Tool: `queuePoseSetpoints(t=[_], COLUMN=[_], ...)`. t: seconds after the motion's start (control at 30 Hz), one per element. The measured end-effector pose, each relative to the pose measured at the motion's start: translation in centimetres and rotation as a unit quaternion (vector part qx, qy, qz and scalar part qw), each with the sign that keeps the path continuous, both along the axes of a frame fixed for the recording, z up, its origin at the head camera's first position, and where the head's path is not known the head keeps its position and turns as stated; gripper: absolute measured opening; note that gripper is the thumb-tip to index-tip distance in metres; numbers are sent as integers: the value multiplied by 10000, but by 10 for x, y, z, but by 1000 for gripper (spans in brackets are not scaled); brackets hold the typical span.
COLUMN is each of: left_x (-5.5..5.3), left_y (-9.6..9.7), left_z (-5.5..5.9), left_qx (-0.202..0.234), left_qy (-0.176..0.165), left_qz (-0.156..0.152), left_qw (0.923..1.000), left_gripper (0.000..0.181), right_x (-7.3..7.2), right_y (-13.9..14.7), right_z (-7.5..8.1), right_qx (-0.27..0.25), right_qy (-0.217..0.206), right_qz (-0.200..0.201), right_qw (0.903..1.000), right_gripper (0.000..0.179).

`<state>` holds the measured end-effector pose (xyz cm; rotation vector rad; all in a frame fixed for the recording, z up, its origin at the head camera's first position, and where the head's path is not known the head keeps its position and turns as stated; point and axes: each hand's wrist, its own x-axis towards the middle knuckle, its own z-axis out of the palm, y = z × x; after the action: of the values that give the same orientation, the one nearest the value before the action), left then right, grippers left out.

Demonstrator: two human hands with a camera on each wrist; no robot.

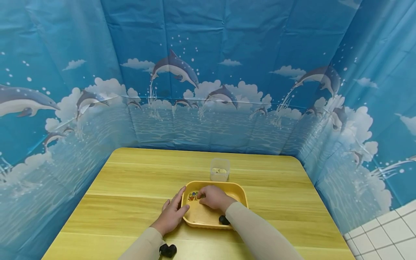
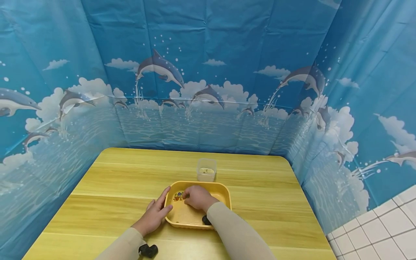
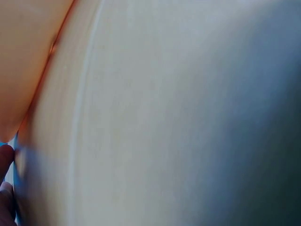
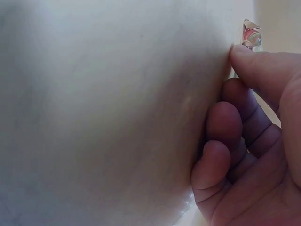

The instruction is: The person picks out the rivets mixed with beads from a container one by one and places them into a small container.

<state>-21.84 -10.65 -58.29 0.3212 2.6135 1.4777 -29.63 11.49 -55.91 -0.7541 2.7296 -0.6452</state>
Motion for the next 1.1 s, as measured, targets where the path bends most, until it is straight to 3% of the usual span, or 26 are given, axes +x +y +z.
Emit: queuePoseSetpoints(t=[0.17, 0.47, 0.87, 1.1], left_x=[1, 2, 2, 1], left_y=[0, -1, -1, 0], left_z=[0, 1, 1, 3], left_qx=[-19, -22, -93, -106], left_qy=[-2, -24, -12, 2], left_qz=[31, 43, 50, 39], left_qw=[10000, 10000, 9999, 9999], left_gripper=[68, 68, 68, 69], right_x=[2, 3, 0, -1], right_y=[0, -1, 4, 4], right_z=[1, 2, -3, -1], right_qx=[-70, -127, -779, -582], right_qy=[-31, -54, -438, -313], right_qz=[2, 3, -281, -302], right_qw=[10000, 9999, 9956, 9974], right_gripper=[4, 6, 8, 14])
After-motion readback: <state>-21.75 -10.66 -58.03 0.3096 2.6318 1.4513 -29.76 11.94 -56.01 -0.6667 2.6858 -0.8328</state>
